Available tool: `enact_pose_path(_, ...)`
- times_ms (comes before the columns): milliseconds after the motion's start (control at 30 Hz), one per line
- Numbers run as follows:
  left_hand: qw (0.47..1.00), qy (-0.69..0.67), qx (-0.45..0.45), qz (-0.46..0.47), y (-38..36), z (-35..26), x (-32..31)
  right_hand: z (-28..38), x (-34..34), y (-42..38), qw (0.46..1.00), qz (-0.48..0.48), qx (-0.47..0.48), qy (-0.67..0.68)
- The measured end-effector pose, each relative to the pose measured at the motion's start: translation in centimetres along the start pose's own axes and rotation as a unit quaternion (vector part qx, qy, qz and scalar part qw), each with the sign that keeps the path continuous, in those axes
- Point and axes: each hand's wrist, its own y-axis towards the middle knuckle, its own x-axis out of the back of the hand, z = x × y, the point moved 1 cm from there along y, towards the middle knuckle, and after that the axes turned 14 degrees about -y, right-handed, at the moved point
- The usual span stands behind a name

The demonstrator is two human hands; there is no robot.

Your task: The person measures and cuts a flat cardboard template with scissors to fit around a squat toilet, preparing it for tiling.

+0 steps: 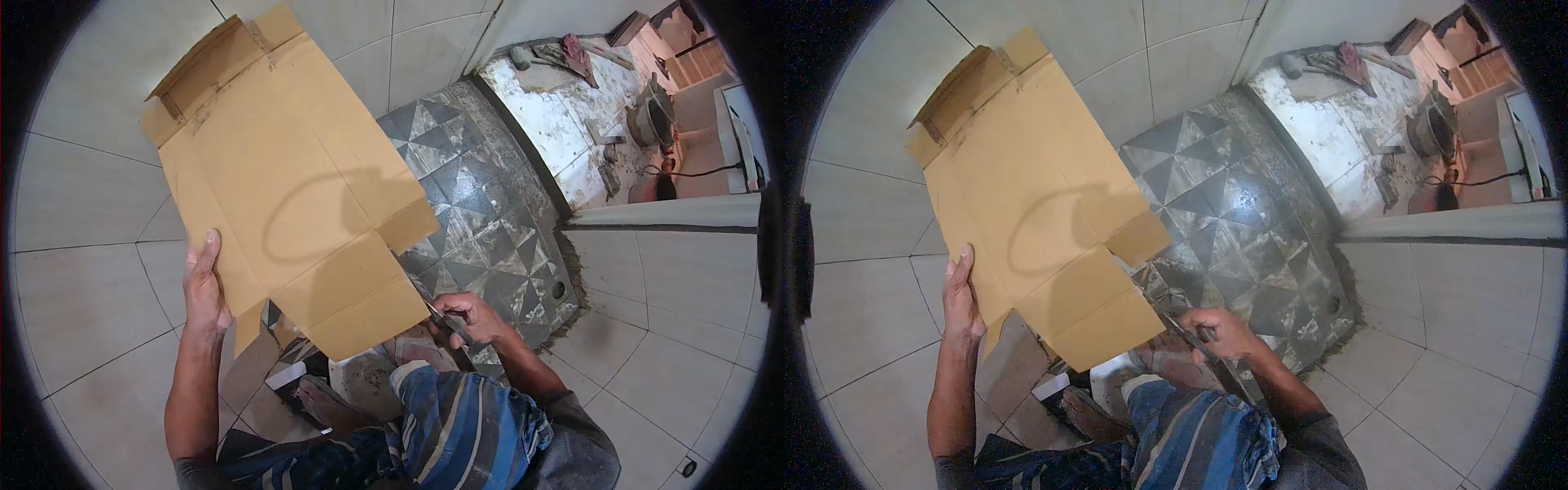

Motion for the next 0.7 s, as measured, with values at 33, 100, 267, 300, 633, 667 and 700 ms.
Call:
enact_pose_path(33, 1.0, 0.0, 0.008, 0.006, 0.0, 0.0, 0.1, 0.6, -0.3, 0.4, 0.999, 0.001, 0.015, 0.031)
enact_pose_path(100, 1.0, -0.001, 0.015, 0.013, 0.0, 0.2, -0.1, 1.5, -0.2, 1.4, 0.999, -0.003, 0.047, 0.015)
enact_pose_path(267, 0.999, 0.042, 0.004, 0.005, -0.4, 0.1, -0.6, 3.6, -1.4, 3.1, 0.991, -0.023, 0.081, 0.102)
enact_pose_path(300, 0.999, 0.041, 0.003, 0.005, -0.5, 0.2, -0.7, 3.8, -1.5, 3.4, 0.99, -0.035, 0.101, 0.089)
enact_pose_path(633, 0.999, 0.035, 0.002, 0.025, -0.6, 1.9, -0.2, -0.1, -3.5, 2.4, 0.965, -0.023, 0.093, 0.243)
enact_pose_path(667, 0.999, 0.036, -0.009, 0.029, -0.6, 2.0, -0.3, 0.0, -3.9, 2.0, 0.966, -0.022, 0.093, 0.241)
enact_pose_path(700, 0.999, 0.034, -0.01, 0.029, -0.7, 1.9, -0.4, 1.4, -4.4, 1.9, 0.946, 0.004, 0.065, 0.317)
